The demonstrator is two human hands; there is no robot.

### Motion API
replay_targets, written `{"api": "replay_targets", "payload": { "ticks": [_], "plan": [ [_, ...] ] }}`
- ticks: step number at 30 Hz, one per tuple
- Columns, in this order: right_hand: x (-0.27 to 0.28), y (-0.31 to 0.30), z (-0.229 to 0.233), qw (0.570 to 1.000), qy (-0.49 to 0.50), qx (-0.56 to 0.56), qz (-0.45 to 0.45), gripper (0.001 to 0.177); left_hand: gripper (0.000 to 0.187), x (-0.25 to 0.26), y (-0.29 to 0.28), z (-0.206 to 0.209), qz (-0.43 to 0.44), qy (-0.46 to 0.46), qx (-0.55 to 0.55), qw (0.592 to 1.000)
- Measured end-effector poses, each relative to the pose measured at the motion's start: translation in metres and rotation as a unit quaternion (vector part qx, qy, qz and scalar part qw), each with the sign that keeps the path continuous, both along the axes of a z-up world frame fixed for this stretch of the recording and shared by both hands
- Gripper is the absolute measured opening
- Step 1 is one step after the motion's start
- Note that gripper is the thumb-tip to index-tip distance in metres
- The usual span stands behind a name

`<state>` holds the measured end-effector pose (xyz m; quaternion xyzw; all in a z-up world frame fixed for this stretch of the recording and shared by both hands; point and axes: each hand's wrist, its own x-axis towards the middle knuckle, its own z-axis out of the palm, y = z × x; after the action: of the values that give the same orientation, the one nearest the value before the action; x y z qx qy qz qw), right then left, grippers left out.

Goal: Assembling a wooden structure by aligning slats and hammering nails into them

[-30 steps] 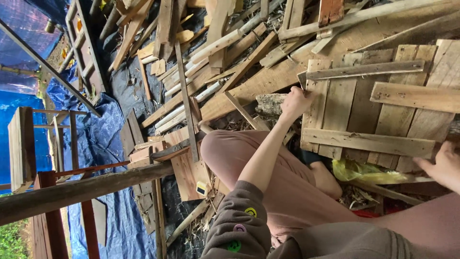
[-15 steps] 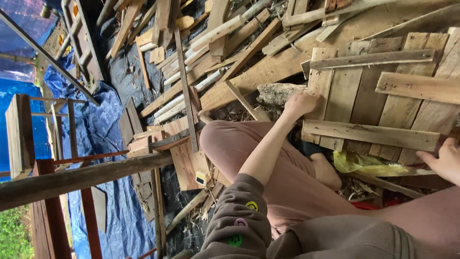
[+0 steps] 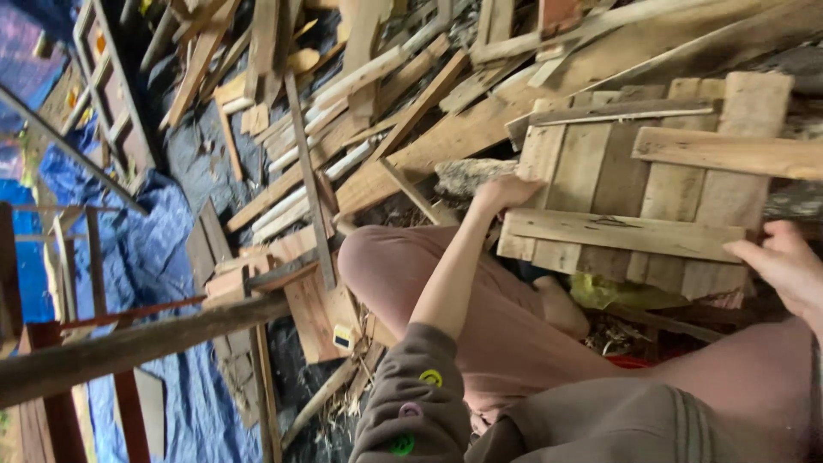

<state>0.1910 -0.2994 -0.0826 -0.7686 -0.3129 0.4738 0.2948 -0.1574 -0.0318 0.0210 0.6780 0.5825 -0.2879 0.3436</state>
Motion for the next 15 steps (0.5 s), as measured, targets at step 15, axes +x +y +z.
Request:
{"api": "replay_targets", "payload": {
  "ticks": [15],
  "plan": [
    [-0.017, 0.022, 0.161, 0.969, 0.16, 0.146, -0.12, 0.042, 0.038, -0.017, 0.017, 0.091, -0.057, -0.368, 0.114, 0.921]
  ]
}}
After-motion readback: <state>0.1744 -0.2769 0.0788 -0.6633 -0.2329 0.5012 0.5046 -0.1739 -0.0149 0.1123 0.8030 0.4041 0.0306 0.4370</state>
